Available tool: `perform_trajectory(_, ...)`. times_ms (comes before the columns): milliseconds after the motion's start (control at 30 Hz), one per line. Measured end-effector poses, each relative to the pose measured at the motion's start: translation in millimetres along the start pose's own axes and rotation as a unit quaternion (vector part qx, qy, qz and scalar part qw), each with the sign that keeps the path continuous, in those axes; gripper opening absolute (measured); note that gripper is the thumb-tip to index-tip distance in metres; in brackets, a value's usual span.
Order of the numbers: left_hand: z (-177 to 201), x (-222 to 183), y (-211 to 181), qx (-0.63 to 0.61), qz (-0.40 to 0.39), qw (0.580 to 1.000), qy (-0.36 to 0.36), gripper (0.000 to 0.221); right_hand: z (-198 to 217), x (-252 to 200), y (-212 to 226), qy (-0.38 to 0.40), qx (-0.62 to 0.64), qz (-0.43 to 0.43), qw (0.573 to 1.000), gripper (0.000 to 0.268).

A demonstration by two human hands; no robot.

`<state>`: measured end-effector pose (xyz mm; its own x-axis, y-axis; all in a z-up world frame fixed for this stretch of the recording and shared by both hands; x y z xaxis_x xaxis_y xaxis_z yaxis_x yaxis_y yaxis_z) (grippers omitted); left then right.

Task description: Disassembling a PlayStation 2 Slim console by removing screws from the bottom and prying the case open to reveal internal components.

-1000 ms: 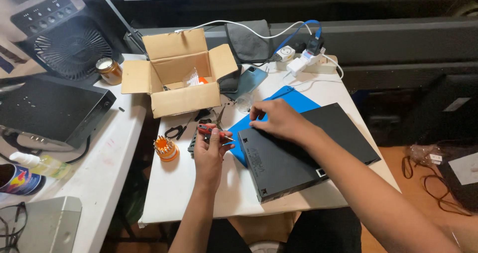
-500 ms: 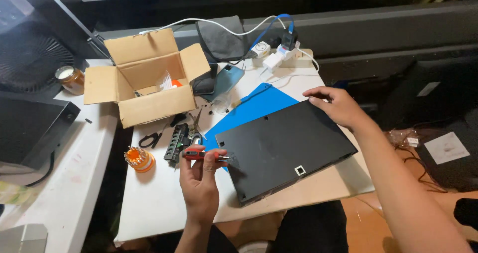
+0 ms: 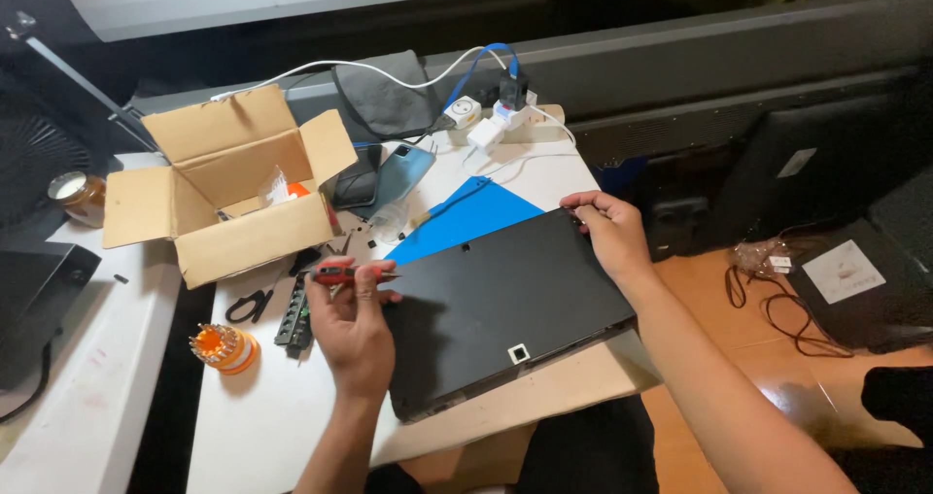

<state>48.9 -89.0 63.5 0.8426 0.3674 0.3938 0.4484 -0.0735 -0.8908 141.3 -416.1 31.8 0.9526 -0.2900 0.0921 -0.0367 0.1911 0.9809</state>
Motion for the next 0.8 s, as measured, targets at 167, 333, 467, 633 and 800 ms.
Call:
perform_trajectory(167, -36, 30, -6, 0.012, 0.038, 0.994, 0.1, 0.016, -2, -12, -3, -0.03, -0.008, -0.04, 0.999, 0.027)
perform_trajectory(333, -129, 16, 9, -0.031, 0.091, 0.966, 0.24, 0.018, -1, -6, -19, -0.032, 0.0, -0.015, 0.999, 0.027)
perform_trajectory(467, -171, 34, 51, 0.019, 0.097, 0.956, 0.278, 0.021, 1, -8, -18, -0.034, -0.044, 0.008, 0.998, 0.027)
perform_trajectory(633, -174, 43, 55, 0.035, 0.099, 0.956, 0.273, 0.025, -3, -11, 0, -0.038, -0.075, 0.012, 0.996, 0.024)
perform_trajectory(800, -171, 34, 56, 0.071, 0.088, 0.95, 0.289, 0.026, -1, -21, 2, -0.051, -0.089, -0.005, 0.995, 0.023)
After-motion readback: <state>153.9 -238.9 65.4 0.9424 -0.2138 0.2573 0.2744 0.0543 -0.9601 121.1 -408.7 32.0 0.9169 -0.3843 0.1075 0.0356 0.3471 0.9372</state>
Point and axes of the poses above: each hand's wrist, its own x-axis towards the middle knuckle, its own z-axis out of the back of the hand, y = z × x, the point moved 3 cm from there along x, towards the middle knuckle, and after that the axes turned 1 degree about x, right-handed, at the moved point
